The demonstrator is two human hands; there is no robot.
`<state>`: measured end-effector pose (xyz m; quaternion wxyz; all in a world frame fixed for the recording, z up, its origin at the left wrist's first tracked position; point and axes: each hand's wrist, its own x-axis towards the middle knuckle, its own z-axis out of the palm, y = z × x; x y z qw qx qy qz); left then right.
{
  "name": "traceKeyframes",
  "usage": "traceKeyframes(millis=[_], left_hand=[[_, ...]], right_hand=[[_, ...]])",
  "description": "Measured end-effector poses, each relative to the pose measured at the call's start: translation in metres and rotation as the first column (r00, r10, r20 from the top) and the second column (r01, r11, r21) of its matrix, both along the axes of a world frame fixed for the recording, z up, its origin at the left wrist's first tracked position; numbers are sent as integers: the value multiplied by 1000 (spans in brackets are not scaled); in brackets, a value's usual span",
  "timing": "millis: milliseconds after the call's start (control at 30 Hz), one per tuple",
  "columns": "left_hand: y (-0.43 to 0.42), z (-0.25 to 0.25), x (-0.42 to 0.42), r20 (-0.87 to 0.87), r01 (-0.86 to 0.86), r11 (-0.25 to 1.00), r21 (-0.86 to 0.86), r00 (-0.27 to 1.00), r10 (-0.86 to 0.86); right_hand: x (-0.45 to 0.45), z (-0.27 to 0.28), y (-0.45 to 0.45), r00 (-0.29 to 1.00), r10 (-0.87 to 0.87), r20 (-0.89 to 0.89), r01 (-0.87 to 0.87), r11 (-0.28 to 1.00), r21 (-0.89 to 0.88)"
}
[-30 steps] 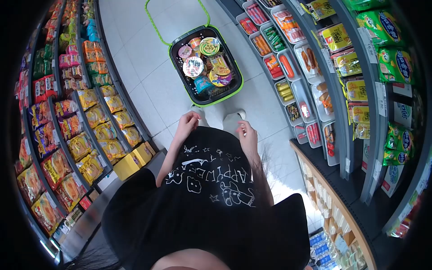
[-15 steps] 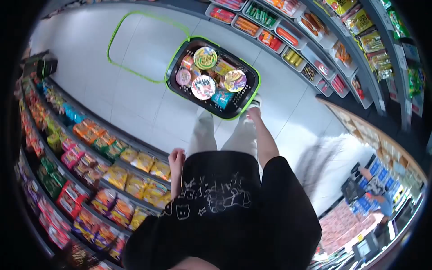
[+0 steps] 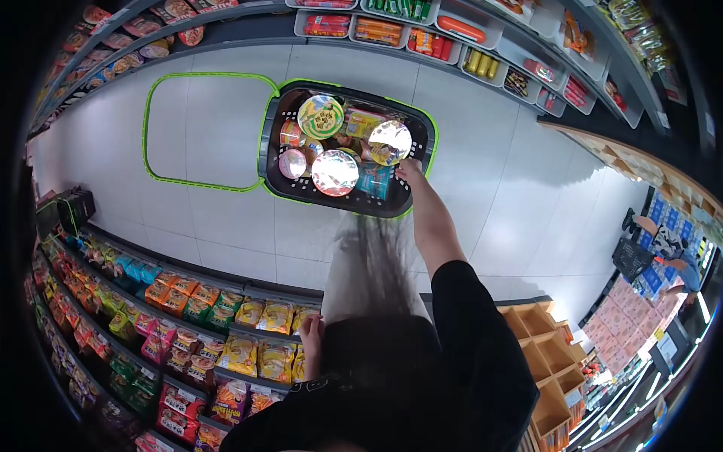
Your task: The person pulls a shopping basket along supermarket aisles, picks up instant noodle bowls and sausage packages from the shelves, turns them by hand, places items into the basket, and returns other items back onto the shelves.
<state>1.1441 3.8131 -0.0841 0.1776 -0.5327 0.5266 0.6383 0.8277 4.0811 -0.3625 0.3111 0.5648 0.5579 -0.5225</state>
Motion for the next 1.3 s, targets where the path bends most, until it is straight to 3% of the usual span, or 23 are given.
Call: traceKeyframes(millis=[33, 100, 133, 167, 233, 267, 333, 367, 400, 500, 567, 700, 767, 900, 1000, 1067, 1100, 1167, 1233, 1267, 1300], left_hand=[[1, -2, -1, 12, 0, 1000, 0, 1000, 0], [1, 6, -2, 99, 35, 999, 4, 995, -35], [1, 5, -3, 62, 54, 999, 5, 997, -54], [2, 5, -6, 62, 57, 998, 3, 996, -57], [3, 7, -13, 65, 133, 991, 20, 989, -134], [3, 5, -13, 48, 126, 991, 44, 991, -128], [4, 9, -17, 41, 96, 995, 29, 994, -97], [4, 13, -22, 33, 66, 998, 15, 997, -67], [0, 20, -31, -27, 143, 990, -7, 989, -143], [-10, 26, -53, -105, 25, 1000, -18, 994, -26], [-29, 19, -65, -172, 139, 985, -101, 973, -155], [-87, -18, -101, -116, 98, 976, -193, 986, -122], [-129, -44, -120, -107, -83, 986, -142, 992, 68], [-260, -137, -149, -104, -253, 965, -77, 964, 244], [-352, -160, -201, -5, -187, 969, -159, 982, 189], [-422, -170, -247, 200, 55, 900, -433, 979, 36], [-465, -175, -277, 178, 94, 899, -427, 984, -19], [-528, -221, -302, 177, 305, 772, -558, 952, -249], [-552, -188, -345, 165, 397, 735, -549, 914, -371], [-562, -174, -364, 147, 456, 694, -557, 877, -457], [-577, -174, -372, 153, 489, 681, -546, 857, -492]], right_hand=[[-3, -3, 1, 1000, 0, 12, 0, 1000, 0], [5, -10, 5, 980, 188, -66, -191, 980, -55], [11, -8, 2, 975, 140, -174, -146, 989, -19], [12, -4, -1, 975, 137, -175, -143, 989, -21], [23, 9, -7, 904, 276, -326, -297, 955, -14], [38, 4, -8, 907, 232, -351, -258, 966, -29], [82, 3, -17, 801, -179, -572, -30, 941, -336], [84, 46, -28, 849, 38, -527, -170, 964, -205], [87, 90, -40, 856, 249, -453, -318, 944, -82], [125, 138, -59, 758, 291, -583, -411, 908, -82], [138, 172, -77, 795, 344, -500, -472, 868, -154], [143, 192, -105, 754, 380, -536, -559, 800, -219], [134, 204, -116, 720, 421, -551, -601, 776, -192], [100, 200, -149, 722, 395, -568, -535, 839, -97], [82, 179, -185, 759, 323, -565, -399, 917, -11], [65, 177, -222, 852, 243, -464, -268, 963, 13], [58, 180, -250, 853, 201, -481, -215, 976, 27], [69, 170, -279, 924, 157, -348, -133, 987, 92], [81, 165, -322, 938, 190, -290, -158, 979, 133], [82, 170, -345, 952, 152, -266, -149, 988, 29], [86, 175, -369, 939, 219, -266, -222, 975, 21]])
